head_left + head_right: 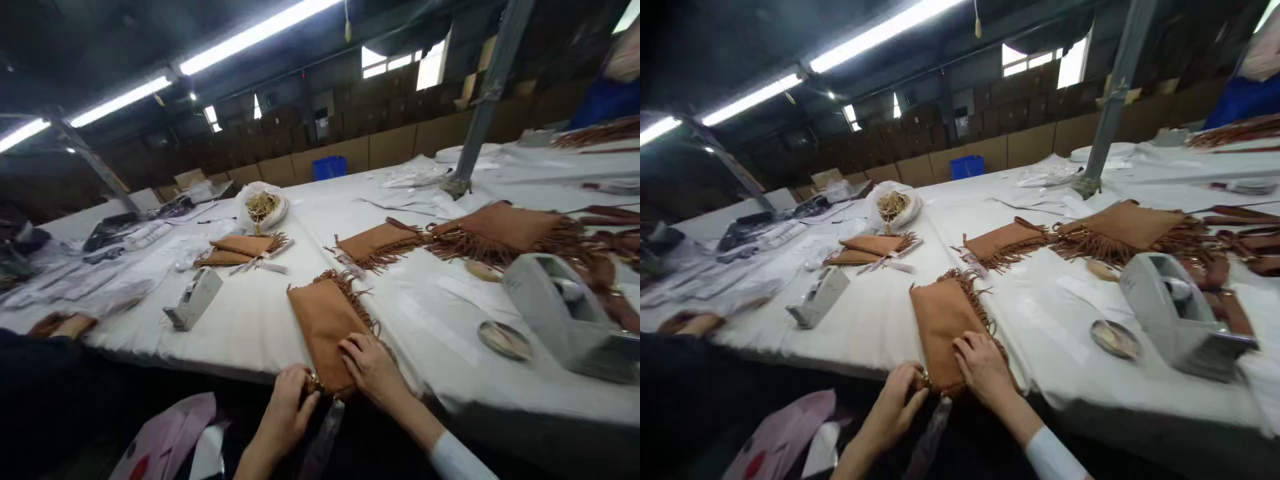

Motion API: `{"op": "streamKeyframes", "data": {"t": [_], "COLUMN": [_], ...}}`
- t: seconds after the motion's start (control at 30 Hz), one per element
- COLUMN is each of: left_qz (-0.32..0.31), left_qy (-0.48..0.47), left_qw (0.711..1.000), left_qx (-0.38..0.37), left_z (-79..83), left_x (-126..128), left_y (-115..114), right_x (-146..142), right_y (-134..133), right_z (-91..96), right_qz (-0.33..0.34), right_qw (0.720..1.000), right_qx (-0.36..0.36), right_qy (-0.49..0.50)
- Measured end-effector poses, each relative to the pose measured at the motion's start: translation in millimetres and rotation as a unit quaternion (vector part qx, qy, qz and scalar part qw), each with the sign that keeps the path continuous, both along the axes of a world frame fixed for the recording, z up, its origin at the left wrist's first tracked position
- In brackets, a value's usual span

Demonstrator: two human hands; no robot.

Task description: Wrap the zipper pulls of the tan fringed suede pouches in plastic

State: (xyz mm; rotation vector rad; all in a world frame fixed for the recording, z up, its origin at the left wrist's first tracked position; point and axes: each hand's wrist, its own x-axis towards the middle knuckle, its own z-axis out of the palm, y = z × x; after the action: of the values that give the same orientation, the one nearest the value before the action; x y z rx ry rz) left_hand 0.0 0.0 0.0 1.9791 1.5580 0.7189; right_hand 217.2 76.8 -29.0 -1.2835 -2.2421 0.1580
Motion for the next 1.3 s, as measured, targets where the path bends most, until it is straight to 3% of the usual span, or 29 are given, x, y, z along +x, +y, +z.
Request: {"op": "streamKeyframes", "data": {"t": [0.17,0.37,0.5,0.63,0.8,0.97,1.1,1.2,1.3], "left_qz": [0.017,0.106,0.141,0.142,0.089,0.034,-0.098,-0.161,-0.186], "left_qy": [-0.064,-0.057,-0.095,-0.136,-0.148,-0.153,-0.197,-0.199,-0.184], "left_qw": [0.993,0.989,0.982,0.978,0.983,0.988,0.974,0.964,0.963], "left_qx": [-0.096,-0.090,-0.080,-0.066,-0.056,0.008,-0.046,-0.078,-0.072], "left_z": [2.0,12.9,19.7,27.2,36.9,43.8,34.5,24.7,18.6], "left_x": [-8.6,-24.2,-11.3,8.4,27.8,31.5,36.5,49.3,61.7], "left_y": [-10.5,-22.9,-14.6,-1.3,11.1,26.9,43.9,54.5,61.2], "right_x": [1.6,4.7,8.0,-1.9,-33.0,-36.0,-20.4,-8.2,0.7], "right_y": [-4.1,7.6,22.4,2.8,-35.8,-34.5,-27.0,-23.1,-19.5], "right_z": [0.3,-3.4,4.4,17.5,22.1,23.3,25.9,26.2,24.6], "right_qz": [0.000,0.018,0.044,0.072,0.141,0.079,0.031,-0.019,-0.037], "right_qw": [1.000,0.999,0.998,0.994,0.965,0.906,0.854,0.853,0.865], "right_qx": [-0.002,0.031,0.024,-0.006,-0.088,-0.186,-0.249,-0.248,-0.234], "right_qy": [0.004,0.017,0.032,0.087,0.203,0.372,0.456,0.458,0.442]}}
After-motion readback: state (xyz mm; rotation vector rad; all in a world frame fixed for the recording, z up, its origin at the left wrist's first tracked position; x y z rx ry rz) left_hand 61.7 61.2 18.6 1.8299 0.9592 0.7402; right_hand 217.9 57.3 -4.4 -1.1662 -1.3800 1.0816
